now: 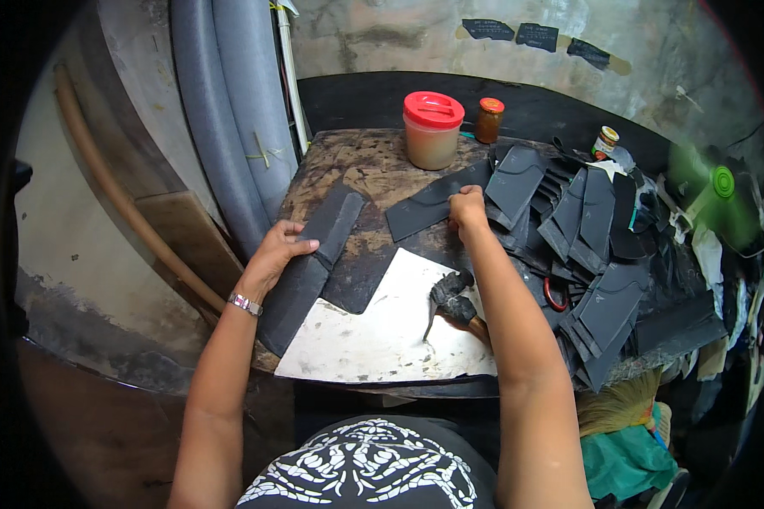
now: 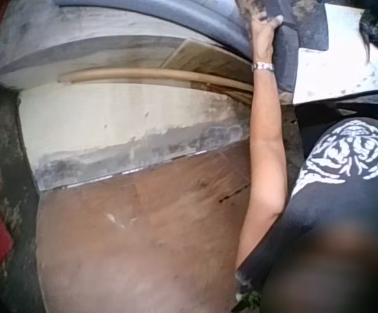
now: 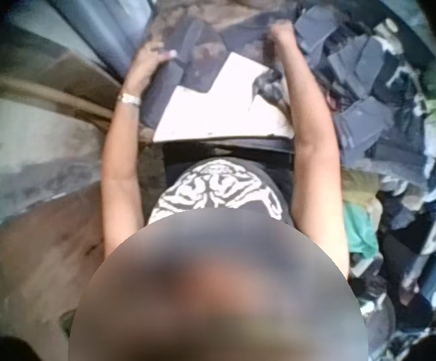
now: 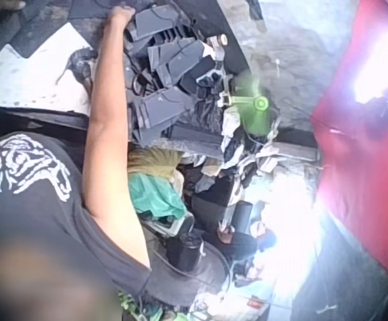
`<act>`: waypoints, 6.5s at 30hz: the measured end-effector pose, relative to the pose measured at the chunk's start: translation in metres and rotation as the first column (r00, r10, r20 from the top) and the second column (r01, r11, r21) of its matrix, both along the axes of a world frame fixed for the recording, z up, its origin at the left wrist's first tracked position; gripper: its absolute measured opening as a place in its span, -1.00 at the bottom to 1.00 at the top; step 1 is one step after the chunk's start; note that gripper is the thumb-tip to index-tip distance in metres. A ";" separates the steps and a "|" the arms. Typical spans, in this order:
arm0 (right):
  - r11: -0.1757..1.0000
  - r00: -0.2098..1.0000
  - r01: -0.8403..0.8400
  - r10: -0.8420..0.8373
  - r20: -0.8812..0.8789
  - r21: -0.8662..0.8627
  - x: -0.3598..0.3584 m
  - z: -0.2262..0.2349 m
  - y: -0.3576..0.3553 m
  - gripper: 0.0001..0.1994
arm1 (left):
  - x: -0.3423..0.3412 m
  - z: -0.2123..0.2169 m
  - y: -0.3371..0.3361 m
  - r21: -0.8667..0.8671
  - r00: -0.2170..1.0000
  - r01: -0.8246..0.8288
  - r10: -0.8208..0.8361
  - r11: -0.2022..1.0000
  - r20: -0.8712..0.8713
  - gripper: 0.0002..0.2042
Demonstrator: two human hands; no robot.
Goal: The person aligns black rubber pieces on a workbench, uses a hammer to press them flat, then cuts along marked lines with scissors. The person repeats this process on multiple pieces, stacking the cut parts on the table.
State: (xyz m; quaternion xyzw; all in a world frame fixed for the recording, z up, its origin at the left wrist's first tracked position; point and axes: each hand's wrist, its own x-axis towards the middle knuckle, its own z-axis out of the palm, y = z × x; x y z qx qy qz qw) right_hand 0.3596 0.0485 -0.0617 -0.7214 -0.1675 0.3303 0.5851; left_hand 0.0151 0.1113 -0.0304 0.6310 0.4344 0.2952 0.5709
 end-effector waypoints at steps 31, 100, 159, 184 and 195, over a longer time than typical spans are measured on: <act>0.604 0.582 -0.688 0.128 0.803 0.402 -0.214 0.109 -0.144 -0.40 | -0.008 0.044 -0.158 0.151 0.464 -0.107 -0.085 0.983 0.882 -0.10; 0.438 0.578 -0.816 0.586 0.569 0.377 -0.201 0.124 -0.150 -0.66 | -0.023 0.064 -0.166 0.073 0.618 -0.289 0.127 0.955 0.776 -0.56; 0.610 -0.069 -0.739 0.354 0.933 -0.286 -0.191 0.020 -0.177 -0.45 | -0.049 0.105 -0.211 0.401 0.439 0.853 -0.047 0.334 -0.897 -0.31; 0.373 -0.059 -0.695 0.822 0.566 -0.615 -0.133 0.065 -0.117 -0.70 | -0.050 0.030 -0.155 0.529 0.538 0.843 0.171 -0.101 -0.825 -0.71; 0.135 -0.077 -0.881 0.904 0.420 -0.454 -0.149 0.065 -0.102 -0.71 | -0.068 0.029 -0.149 0.535 0.541 0.841 0.142 -0.082 -0.829 -0.71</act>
